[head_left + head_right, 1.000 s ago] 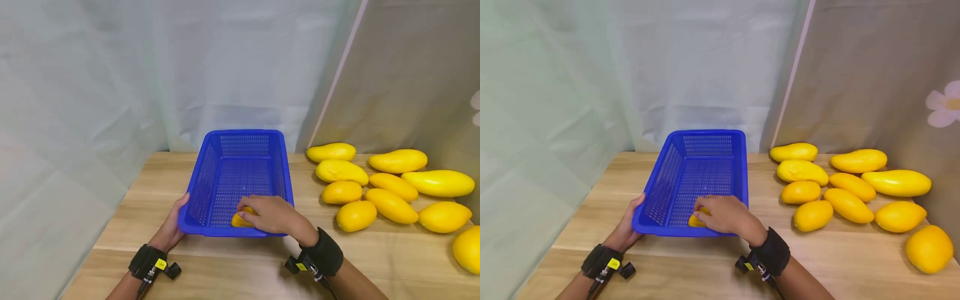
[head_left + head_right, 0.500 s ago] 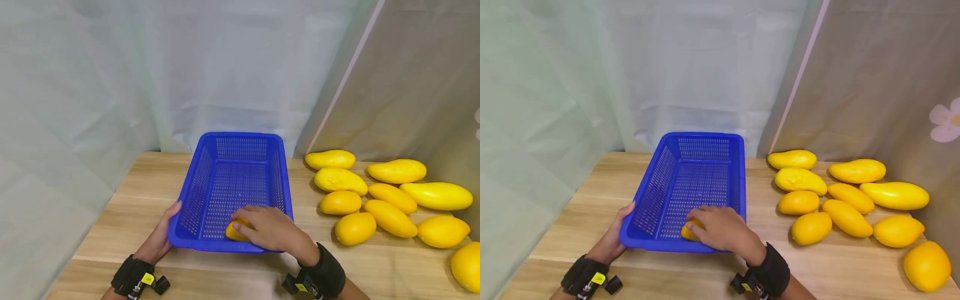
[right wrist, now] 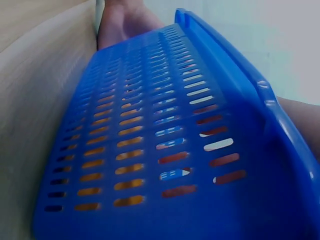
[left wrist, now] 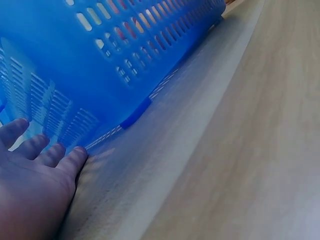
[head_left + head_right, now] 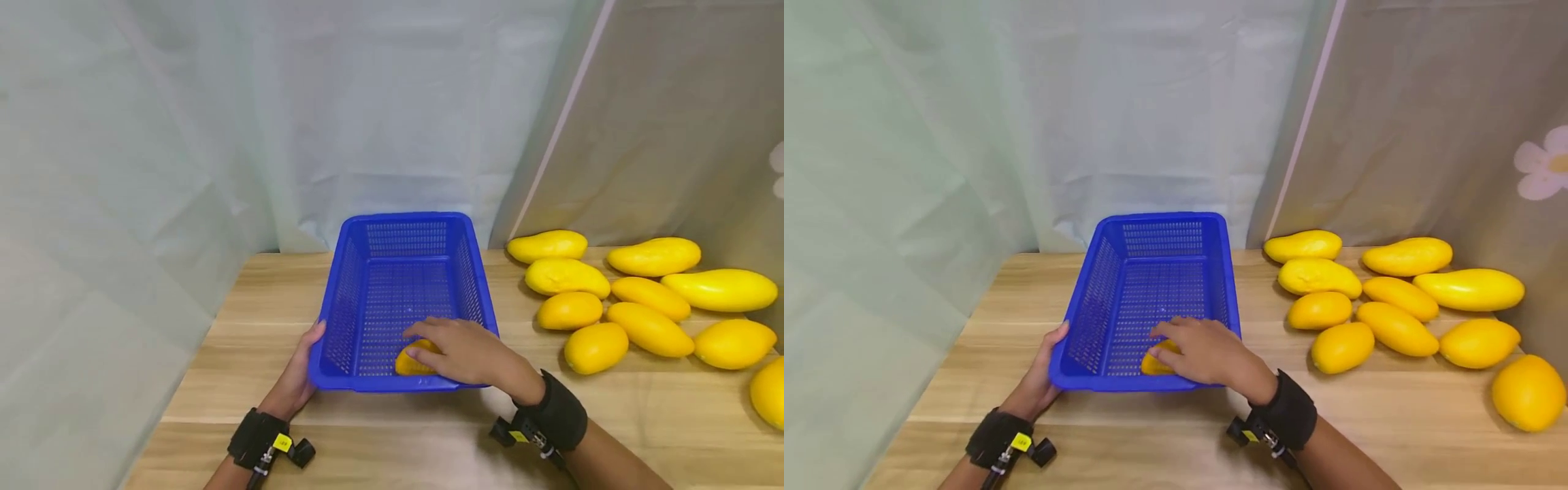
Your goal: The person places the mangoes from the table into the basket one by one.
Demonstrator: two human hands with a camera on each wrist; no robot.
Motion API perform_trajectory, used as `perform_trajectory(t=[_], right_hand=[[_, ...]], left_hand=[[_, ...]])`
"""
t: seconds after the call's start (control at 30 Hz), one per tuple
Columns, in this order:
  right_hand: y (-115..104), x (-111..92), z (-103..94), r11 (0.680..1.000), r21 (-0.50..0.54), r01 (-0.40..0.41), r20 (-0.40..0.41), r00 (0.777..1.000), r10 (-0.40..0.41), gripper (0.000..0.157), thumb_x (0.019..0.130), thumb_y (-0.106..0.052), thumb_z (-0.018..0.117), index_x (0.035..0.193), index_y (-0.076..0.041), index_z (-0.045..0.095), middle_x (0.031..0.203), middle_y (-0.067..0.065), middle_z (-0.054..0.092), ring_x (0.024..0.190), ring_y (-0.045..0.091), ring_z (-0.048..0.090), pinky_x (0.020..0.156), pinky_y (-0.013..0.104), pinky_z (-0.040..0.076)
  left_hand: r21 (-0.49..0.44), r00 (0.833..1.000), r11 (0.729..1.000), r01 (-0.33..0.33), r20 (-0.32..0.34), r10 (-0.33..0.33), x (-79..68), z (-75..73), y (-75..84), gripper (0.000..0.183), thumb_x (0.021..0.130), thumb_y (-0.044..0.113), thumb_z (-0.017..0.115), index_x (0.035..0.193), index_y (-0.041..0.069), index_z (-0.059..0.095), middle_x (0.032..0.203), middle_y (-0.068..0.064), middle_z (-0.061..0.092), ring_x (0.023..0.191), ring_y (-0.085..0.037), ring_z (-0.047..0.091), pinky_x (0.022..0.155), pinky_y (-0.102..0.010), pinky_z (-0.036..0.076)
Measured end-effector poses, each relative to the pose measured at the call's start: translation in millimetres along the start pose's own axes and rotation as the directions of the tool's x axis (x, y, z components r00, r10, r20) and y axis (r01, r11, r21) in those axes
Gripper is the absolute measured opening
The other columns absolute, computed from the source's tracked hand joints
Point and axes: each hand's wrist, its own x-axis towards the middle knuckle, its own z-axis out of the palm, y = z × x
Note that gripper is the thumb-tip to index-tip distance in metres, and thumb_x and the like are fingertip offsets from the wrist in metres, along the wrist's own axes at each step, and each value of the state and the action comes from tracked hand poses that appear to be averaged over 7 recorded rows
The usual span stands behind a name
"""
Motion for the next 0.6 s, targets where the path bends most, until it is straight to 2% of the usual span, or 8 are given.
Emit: perform_trajectory(t=[0.17,0.33,0.5,0.6], right_hand=[[1,1,-2.2,1.0,-0.007,0.014,-0.082,0.997,-0.014,0.048,0.101,-0.05,0.042,0.138,-0.023,0.059,0.137,0.001,0.059,0.126,0.024,0.053,0.102,0.047,0.041],[6,1,-3.3,0.999,-0.033,0.011,-0.141,0.99,-0.016,0.048,0.101,-0.051,0.043,0.138,-0.024,0.058,0.137,0.002,0.058,0.128,0.024,0.051,0.105,0.047,0.039],[5,1,-0.1,0.998,-0.042,0.038,-0.179,0.983,-0.045,0.05,0.101,-0.05,0.043,0.14,-0.023,0.056,0.139,0.002,0.057,0.13,0.023,0.05,0.106,0.045,0.038],[3,0,3.8,0.997,-0.038,0.06,-0.198,0.978,-0.066,0.053,0.101,-0.049,0.044,0.146,-0.022,0.05,0.144,0.004,0.053,0.132,0.025,0.048,0.107,0.046,0.037]], left_hand=[[0.014,1.0,1.0,-0.01,0.009,0.01,5.8,-1.1,1.0,0.07,0.102,0.054,0.029,0.16,0.025,0.004,0.153,-0.017,0.024,0.124,-0.031,0.035,0.1,-0.038,0.035],[0.012,0.999,0.999,-0.032,0.04,0.031,13.9,2.2,3.3,0.069,0.103,0.051,0.03,0.16,0.023,0.004,0.154,-0.019,0.023,0.127,-0.034,0.032,0.102,-0.04,0.034],[0.022,0.999,0.999,-0.032,0.005,0.032,7.9,2.4,1.6,0.07,0.102,0.053,0.029,0.16,0.023,0.004,0.155,-0.015,0.021,0.129,-0.033,0.029,0.104,-0.04,0.03],[0.031,1.0,0.999,-0.015,-0.016,0.016,3.0,1.7,-1.8,0.07,0.102,0.054,0.028,0.16,0.023,0.003,0.157,-0.014,0.02,0.132,-0.034,0.027,0.106,-0.042,0.027]])
